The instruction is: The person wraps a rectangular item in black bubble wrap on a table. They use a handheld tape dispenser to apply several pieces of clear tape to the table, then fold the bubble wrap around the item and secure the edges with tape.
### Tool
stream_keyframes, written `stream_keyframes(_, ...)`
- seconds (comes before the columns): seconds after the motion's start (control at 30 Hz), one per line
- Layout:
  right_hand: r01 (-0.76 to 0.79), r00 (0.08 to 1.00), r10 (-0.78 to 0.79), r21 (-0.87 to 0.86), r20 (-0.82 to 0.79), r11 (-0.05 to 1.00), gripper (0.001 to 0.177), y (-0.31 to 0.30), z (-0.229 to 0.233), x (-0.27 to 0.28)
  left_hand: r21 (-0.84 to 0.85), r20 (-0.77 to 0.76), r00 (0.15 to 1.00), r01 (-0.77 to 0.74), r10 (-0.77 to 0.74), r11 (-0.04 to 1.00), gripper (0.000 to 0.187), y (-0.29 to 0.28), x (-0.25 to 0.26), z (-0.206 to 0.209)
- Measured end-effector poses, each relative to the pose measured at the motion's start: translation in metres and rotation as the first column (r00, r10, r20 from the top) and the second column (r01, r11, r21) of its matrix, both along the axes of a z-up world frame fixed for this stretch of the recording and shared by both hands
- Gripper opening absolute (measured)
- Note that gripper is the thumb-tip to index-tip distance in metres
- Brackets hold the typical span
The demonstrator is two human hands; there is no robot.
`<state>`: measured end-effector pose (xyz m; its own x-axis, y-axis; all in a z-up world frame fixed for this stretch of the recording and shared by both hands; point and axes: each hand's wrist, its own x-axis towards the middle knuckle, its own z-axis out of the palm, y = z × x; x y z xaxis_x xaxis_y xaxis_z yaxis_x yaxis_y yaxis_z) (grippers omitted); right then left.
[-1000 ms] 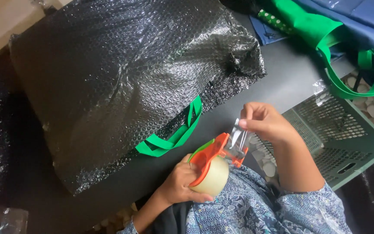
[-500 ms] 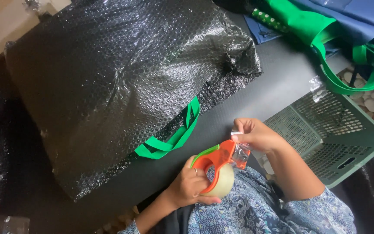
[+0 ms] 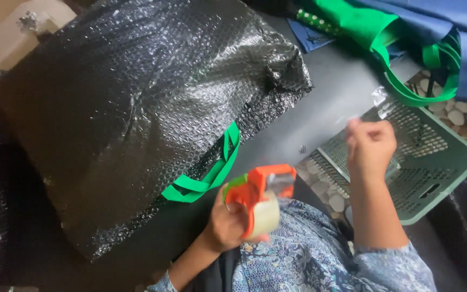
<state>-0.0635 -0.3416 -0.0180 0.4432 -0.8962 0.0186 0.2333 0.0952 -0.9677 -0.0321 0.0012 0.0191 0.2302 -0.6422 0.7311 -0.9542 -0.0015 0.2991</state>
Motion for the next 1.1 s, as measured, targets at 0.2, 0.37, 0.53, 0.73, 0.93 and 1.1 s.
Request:
stream_keyframes(0.2,0.346,0.916,-0.4,0.466,0.02,0.815,0.045,-0.042,-0.04,0.026,0.102,-0.24,0.963,0.148,-0.12,0.984,0.043,-0.014,0.001,0.026)
stream_keyframes(0.37,0.434,0.877,-0.481,0.442,-0.008,0.785,0.045,-0.043,-0.067,0.044,0.052,-0.28,0.95,0.159,-0.139,0.986,0.041,-0.014,0.001,0.023)
stream_keyframes(0.53,0.458,0.884,-0.448,0.43,-0.13,0.778,0.047,-0.036,-0.08,0.047,0.044,-0.301,0.951,0.094,-0.077,0.995,0.045,-0.007,0.003,-0.002)
stream_keyframes(0.73,0.289,0.957,-0.244,0.549,-0.156,0.784,0.035,-0.031,-0.059,0.043,-0.002,-0.32,0.947,-0.002,0.002,1.0,0.051,-0.007,0.003,-0.002)
stream_keyframes(0.93,0.399,0.908,-0.199,0.615,-0.368,0.68,0.072,-0.039,-0.057,0.027,-0.047,-0.332,0.939,-0.109,0.087,0.993,0.059,-0.004,0.007,-0.005)
stream_keyframes(1.1,0.365,0.917,-0.311,0.211,-0.249,0.907,0.033,-0.018,-0.038,-0.003,0.057,-0.328,0.934,-0.131,0.142,0.99,0.07,0.003,0.007,-0.023)
